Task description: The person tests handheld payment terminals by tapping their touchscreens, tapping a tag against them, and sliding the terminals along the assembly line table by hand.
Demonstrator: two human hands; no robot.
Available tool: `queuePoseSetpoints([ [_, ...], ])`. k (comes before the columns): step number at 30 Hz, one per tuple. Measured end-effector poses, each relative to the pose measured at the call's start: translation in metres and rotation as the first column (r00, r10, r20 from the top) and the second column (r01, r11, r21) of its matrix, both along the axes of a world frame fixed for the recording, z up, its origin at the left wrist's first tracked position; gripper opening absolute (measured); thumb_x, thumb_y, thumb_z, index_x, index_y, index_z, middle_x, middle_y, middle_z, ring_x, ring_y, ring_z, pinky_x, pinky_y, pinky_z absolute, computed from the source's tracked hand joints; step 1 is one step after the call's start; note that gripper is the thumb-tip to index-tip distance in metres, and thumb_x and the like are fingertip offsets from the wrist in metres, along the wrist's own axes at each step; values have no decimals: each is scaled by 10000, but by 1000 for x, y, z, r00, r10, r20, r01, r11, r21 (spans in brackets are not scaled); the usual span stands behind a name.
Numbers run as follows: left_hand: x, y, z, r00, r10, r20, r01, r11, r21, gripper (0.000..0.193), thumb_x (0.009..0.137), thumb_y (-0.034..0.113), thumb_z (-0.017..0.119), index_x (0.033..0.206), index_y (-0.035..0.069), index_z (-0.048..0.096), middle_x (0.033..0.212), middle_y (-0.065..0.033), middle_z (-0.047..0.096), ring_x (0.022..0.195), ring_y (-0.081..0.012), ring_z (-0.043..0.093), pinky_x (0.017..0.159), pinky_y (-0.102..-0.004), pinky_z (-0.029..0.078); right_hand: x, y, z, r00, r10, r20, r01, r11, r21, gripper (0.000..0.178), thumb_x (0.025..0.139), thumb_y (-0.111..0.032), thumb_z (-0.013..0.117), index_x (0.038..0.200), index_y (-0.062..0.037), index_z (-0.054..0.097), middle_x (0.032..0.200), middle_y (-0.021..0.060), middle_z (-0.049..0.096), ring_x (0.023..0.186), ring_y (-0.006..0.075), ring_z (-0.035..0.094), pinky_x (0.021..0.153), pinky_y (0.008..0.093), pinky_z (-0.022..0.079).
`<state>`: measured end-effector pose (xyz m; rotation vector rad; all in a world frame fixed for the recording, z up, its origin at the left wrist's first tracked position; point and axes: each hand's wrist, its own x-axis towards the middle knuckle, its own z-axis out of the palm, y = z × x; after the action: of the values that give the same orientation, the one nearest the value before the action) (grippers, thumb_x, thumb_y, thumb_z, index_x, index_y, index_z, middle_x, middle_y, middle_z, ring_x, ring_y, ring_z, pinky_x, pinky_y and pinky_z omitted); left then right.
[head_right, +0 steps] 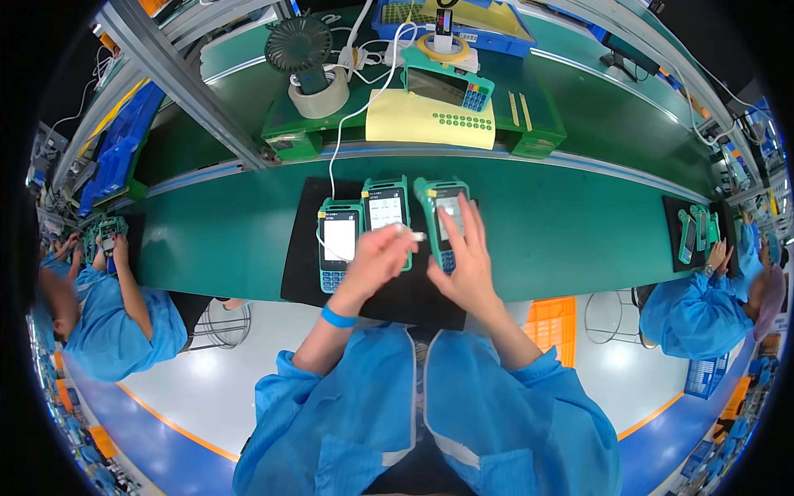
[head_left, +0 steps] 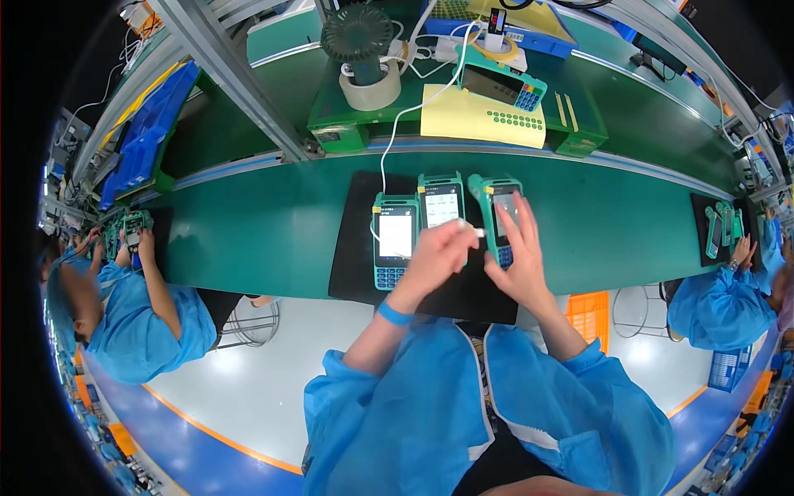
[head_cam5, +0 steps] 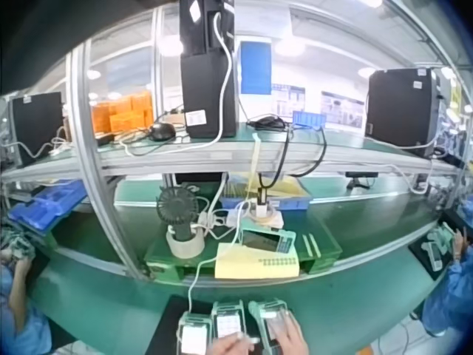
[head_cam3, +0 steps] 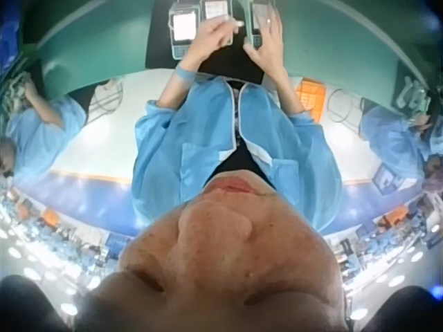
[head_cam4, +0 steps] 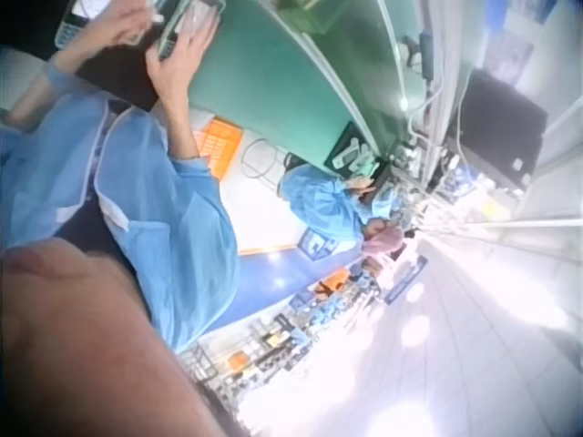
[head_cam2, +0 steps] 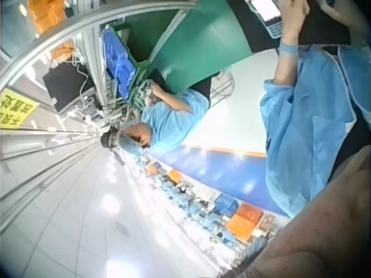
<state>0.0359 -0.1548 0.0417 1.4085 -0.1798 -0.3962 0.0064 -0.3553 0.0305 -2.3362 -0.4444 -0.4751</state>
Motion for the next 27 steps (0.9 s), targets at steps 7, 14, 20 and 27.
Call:
queuePoseSetpoints([
  [7, -24, 88, 30, 741, 616, 269, -584, 788, -195, 153, 1075, 122, 559, 1083, 15, 668, 859, -7, 662, 523, 11, 389, 453, -187, 264, 0, -3, 5, 999, -47, -12, 44, 982, -186, 849, 801, -118, 788, 1560, -80, 408, 1649, 257, 264, 1518, 497, 249, 1218, 577, 268],
  [14, -32, 88, 25, 591, 500, 633, -759, 611, 226, 113, 1015, 96, 646, 986, 2, 702, 649, -13, 570, 572, -45, 471, 517, -239, 382, 4, 78, 6, 975, 156, -161, -166, 985, -55, 1132, 756, -137, 861, 1630, -12, 152, 1677, 317, 59, 1548, 512, 135, 1235, 541, 264],
  [20, -31, 75, 10, 884, 328, 334, -438, 832, 340, 156, 1000, 141, 658, 962, -4, 700, 586, -41, 567, 521, -66, 488, 504, -258, 378, 12, 70, -14, 977, 177, -119, -161, 978, 129, 1110, 819, -176, 815, 1636, 6, 86, 1700, 289, -15, 1560, 500, 90, 1245, 534, 233],
  [27, -14, 54, 13, 961, 153, 230, -230, 905, 358, 203, 1014, 174, 646, 935, -4, 706, 569, -15, 576, 484, -59, 499, 468, -266, 366, -10, 54, -12, 946, 248, -211, -189, 946, 264, 1097, 868, -209, 785, 1645, 0, 39, 1700, 292, -62, 1551, 502, 123, 1240, 506, 245],
])
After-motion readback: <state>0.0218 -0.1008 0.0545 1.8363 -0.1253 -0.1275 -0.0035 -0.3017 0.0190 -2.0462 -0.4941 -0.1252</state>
